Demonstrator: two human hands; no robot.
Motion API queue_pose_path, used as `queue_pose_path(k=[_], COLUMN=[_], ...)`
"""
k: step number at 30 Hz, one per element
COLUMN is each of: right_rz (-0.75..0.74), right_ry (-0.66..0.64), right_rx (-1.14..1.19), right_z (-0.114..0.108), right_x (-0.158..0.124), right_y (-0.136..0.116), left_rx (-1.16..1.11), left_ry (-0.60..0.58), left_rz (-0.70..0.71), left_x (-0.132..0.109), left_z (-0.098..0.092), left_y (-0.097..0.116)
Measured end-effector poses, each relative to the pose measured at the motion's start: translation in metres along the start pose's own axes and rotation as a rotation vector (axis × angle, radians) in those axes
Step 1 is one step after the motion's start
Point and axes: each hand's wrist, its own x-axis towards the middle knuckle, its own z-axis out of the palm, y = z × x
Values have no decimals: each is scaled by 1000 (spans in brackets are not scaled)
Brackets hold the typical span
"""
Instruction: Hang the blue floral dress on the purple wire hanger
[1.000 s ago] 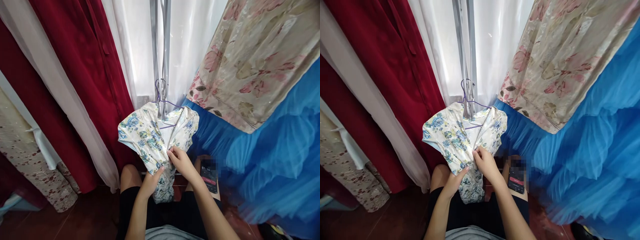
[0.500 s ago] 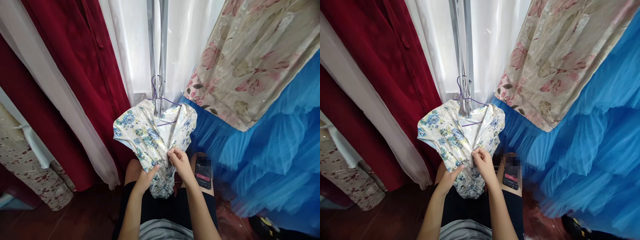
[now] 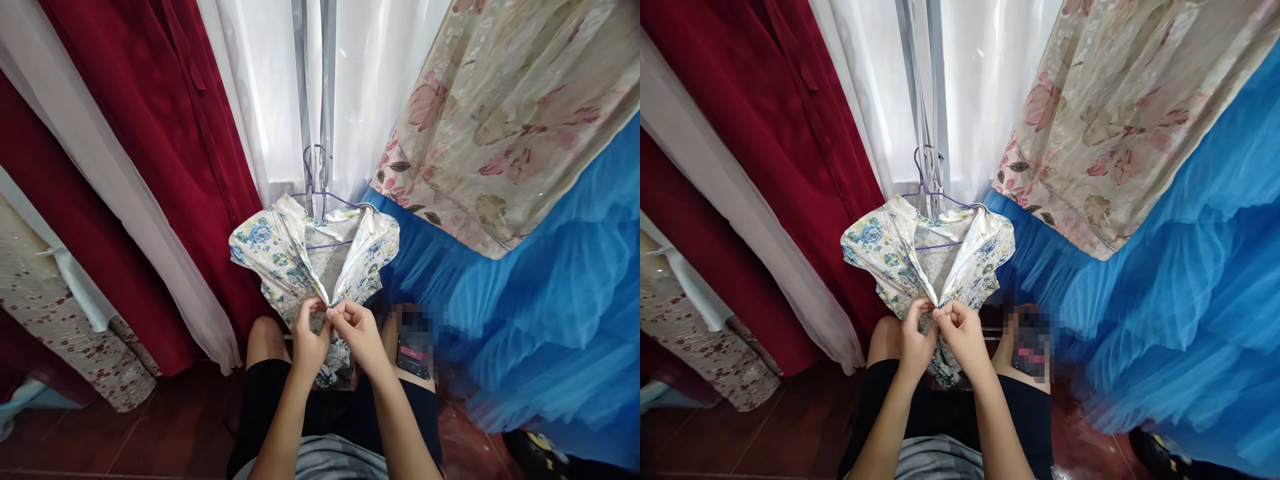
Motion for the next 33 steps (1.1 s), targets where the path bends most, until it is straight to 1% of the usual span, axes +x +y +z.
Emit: queue_pose_path(k=[2, 4, 7, 9, 11, 14, 15, 17, 18, 19, 21, 24, 25, 26, 27, 30, 31, 33], right_rz=[53, 123, 176, 152, 102, 20, 17, 19, 4, -19, -68, -98, -112, -132, -155, -224, -245, -284], right_ry=[-17, -23, 16, 39, 40, 12, -8, -48, -56, -57, -47, -32, -22, -15, -8, 0, -1, -12], right_rx=[58, 146, 286, 326, 311, 257, 244, 229, 223, 214, 191, 178, 180, 178, 168, 97, 66, 11], right_z=[0, 0, 5, 11, 18, 25, 27, 30, 31, 33, 34, 33, 31, 29, 27, 23, 22, 20], right_x=[0, 0, 8, 24, 48, 92, 105, 125, 131, 134, 134, 126, 123, 120, 117, 109, 106, 103], right_y=[0, 2, 5, -1, -19, -64, -79, -106, -115, -120, -123, -113, -110, -107, -105, -106, -108, -113], left_rx=[13, 29, 53, 82, 133, 235, 260, 298, 311, 324, 350, 307, 268, 224, 182, 95, 72, 117], left_ry=[-36, -58, -116, -158, -209, -317, -348, -403, -422, -439, -467, -508, -506, -472, -398, -65, -19, -61], left_rz=[-22, -15, 12, 14, 12, 17, 25, 47, 59, 69, 81, 86, 91, 101, 119, 229, 283, 411], left_x=[0, 1, 1, 3, 6, 13, 15, 18, 18, 18, 18, 26, 34, 44, 56, 103, 119, 148], left_z=[9, 12, 7, 2, -4, -10, -11, -12, -11, -10, -9, -13, -16, -20, -25, -37, -40, -41], left_y=[3, 3, 1, 0, -1, 0, 0, 0, -1, -3, -9, -16, -15, -12, -6, 26, 39, 65])
